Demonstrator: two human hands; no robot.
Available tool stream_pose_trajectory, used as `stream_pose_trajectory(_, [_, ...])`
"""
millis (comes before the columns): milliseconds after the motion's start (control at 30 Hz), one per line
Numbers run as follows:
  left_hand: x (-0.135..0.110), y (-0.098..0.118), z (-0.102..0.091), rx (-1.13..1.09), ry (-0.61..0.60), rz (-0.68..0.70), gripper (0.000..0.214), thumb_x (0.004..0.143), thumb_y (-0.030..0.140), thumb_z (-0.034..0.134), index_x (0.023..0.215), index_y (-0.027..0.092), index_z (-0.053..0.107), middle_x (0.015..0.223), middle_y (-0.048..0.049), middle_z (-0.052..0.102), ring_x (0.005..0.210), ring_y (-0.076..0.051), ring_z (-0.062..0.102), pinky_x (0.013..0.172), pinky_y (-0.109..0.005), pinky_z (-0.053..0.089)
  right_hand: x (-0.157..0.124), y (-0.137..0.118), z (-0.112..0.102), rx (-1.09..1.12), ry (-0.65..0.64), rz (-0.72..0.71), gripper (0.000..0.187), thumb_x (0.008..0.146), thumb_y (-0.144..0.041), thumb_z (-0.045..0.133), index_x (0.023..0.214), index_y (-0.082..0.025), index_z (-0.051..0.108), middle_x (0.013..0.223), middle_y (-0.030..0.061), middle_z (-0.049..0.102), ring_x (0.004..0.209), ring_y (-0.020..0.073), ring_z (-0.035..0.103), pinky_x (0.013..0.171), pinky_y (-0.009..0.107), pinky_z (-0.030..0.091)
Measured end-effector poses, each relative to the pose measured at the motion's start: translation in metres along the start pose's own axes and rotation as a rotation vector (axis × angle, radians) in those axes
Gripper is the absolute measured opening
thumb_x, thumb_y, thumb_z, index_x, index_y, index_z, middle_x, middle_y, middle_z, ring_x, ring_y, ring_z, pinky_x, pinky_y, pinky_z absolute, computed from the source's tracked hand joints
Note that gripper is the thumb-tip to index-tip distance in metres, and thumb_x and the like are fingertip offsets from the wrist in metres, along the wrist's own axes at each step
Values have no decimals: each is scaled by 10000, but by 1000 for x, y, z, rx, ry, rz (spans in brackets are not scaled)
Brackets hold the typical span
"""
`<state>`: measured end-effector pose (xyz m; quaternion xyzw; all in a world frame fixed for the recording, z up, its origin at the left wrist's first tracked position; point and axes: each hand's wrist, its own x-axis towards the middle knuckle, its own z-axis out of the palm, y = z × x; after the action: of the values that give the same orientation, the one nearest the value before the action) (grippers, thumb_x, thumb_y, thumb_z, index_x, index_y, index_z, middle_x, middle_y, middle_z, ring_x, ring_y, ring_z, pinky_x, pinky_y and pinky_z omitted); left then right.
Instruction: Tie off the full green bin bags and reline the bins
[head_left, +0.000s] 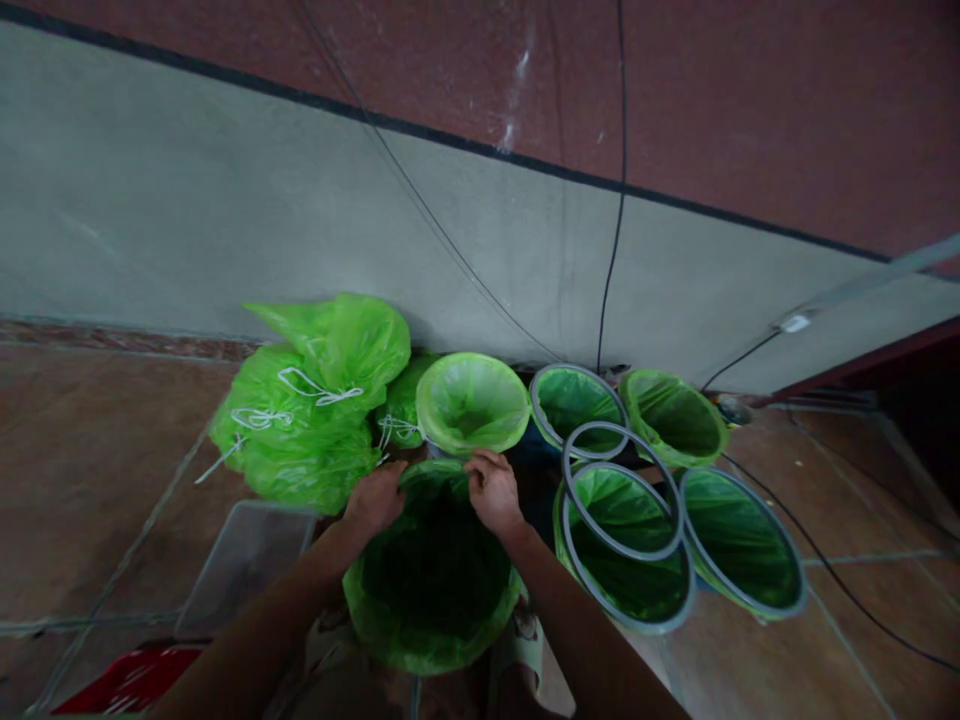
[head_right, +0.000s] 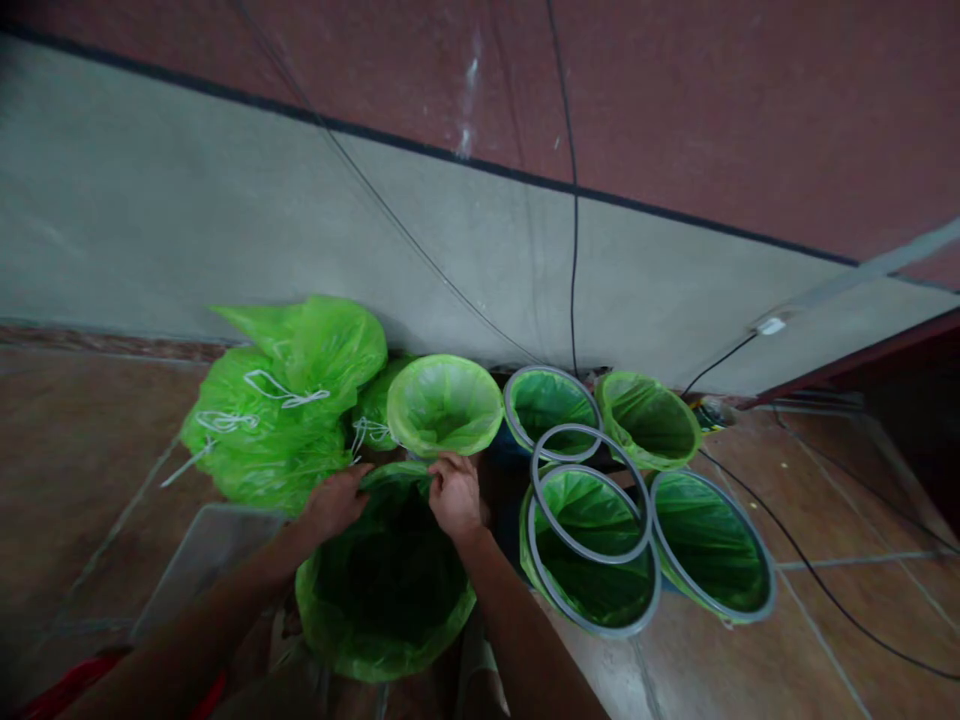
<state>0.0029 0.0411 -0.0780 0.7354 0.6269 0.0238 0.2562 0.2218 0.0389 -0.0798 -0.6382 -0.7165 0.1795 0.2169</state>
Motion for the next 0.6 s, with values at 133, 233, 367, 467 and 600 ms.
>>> stream_pose_trajectory(133, [13,11,-14,-177,2,14,525,838,417,593,1297,164,553,1275,-98,653,1139,-214,626,949,-290,478,11,-9,-1,-3,-17,94,208,904,-219,497,987,-185,685,1034,65,710,1005,191,621,938,283,434])
stream_pose_trajectory(233, [25,20,-15,-95,-21,17,420,925,493,445,1187,218,625,1170,-58,706,1046,-190,663,881,-283,493,14,-12,8,-106,-115,194,256,923,-340,529,1062,-181,674,1027,84,720,985,218,642,871,291,449])
stream_pose_trajectory(367, [29,23,-5,28,-34,43,288,926,401,482,1013,205,674,1035,-85,731,1026,-226,662,901,-321,468,12,-8,16,-213,-250,217,258,935,-335,525,1111,-206,662,1022,85,727,955,214,664,805,280,447])
stream_pose_trajectory(467, [26,22,1,66,-27,47,204,912,322,502,987,208,654,998,-87,726,1019,-232,660,887,-328,467,12,-2,15,-271,-312,179,230,927,-319,542,1095,-217,662,982,85,732,927,215,671,771,277,441])
stream_pose_trajectory(600, [23,26,2,75,-14,38,243,872,269,548,1095,204,620,1074,-98,713,1046,-243,654,894,-339,471,9,5,10,-293,-314,184,196,917,-303,559,1049,-213,671,948,79,736,910,204,676,752,261,426])
